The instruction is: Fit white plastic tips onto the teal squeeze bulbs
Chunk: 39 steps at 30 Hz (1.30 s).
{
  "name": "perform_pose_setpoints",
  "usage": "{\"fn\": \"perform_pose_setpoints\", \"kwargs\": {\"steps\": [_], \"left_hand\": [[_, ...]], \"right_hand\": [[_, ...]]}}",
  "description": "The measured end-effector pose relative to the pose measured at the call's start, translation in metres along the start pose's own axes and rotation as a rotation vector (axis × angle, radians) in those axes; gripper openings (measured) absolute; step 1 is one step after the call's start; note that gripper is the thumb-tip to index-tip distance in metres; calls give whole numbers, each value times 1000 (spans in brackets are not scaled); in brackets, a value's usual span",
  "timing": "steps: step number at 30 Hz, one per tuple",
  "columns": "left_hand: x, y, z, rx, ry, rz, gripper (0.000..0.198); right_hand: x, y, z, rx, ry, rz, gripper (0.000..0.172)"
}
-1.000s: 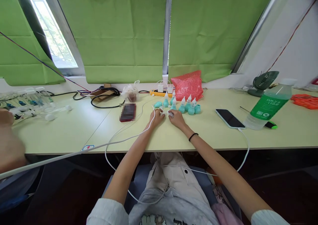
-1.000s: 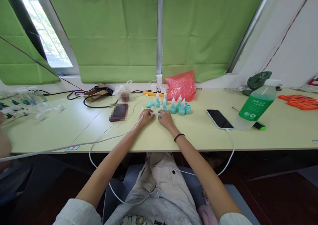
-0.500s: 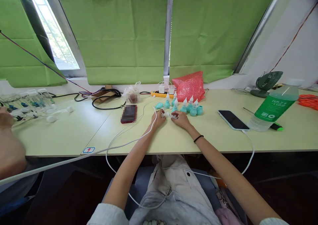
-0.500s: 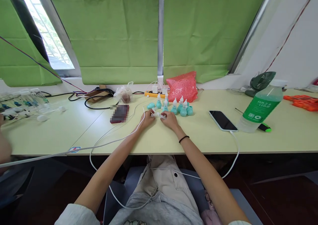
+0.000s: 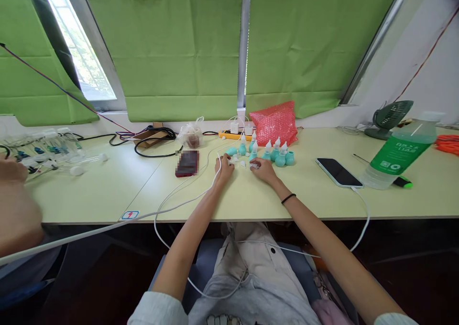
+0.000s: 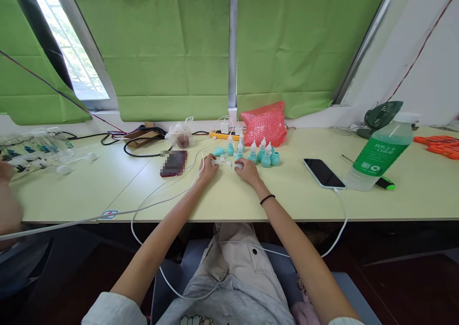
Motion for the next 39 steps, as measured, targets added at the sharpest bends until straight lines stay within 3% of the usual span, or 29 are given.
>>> {"fn": "perform_pose_setpoints", "kwargs": {"steps": [5, 11, 16, 19, 25, 30, 34, 39], "left_hand": [[-5, 0, 6, -3, -43, -19, 26], [0, 4, 3, -97, 85, -100, 25], [1, 9, 2, -156, 133, -115, 24], [1, 10, 3, -155, 129, -113, 24], [4, 7, 1, -101, 118, -131, 25], [6, 3, 0, -73, 94, -171, 25], [6, 3, 0, -72, 65, -224, 24], [5, 3, -1, -58, 0, -350, 25]], "right_hand": [[4, -3, 2, 8, 10, -11, 14], [11, -4, 1, 1, 26, -22, 22], [8, -5, 0, 58, 15, -1, 16], [6, -10, 2, 189, 44, 11, 14], [8, -34, 5, 620, 229, -4, 15], [21, -54, 1, 865, 417, -19, 38], [38, -55, 1, 864, 571, 0, 48], [57, -48, 6, 757, 672, 52, 35]]}}
Point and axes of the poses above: each hand's wrist, its own z-axis towards the middle knuckle, its own y-axis out of the palm, x = y × z, the point moved 1 cm from there along z, towards the middle knuckle, and after that the axes turned 7 degrees about y, right-handed, at the moved point
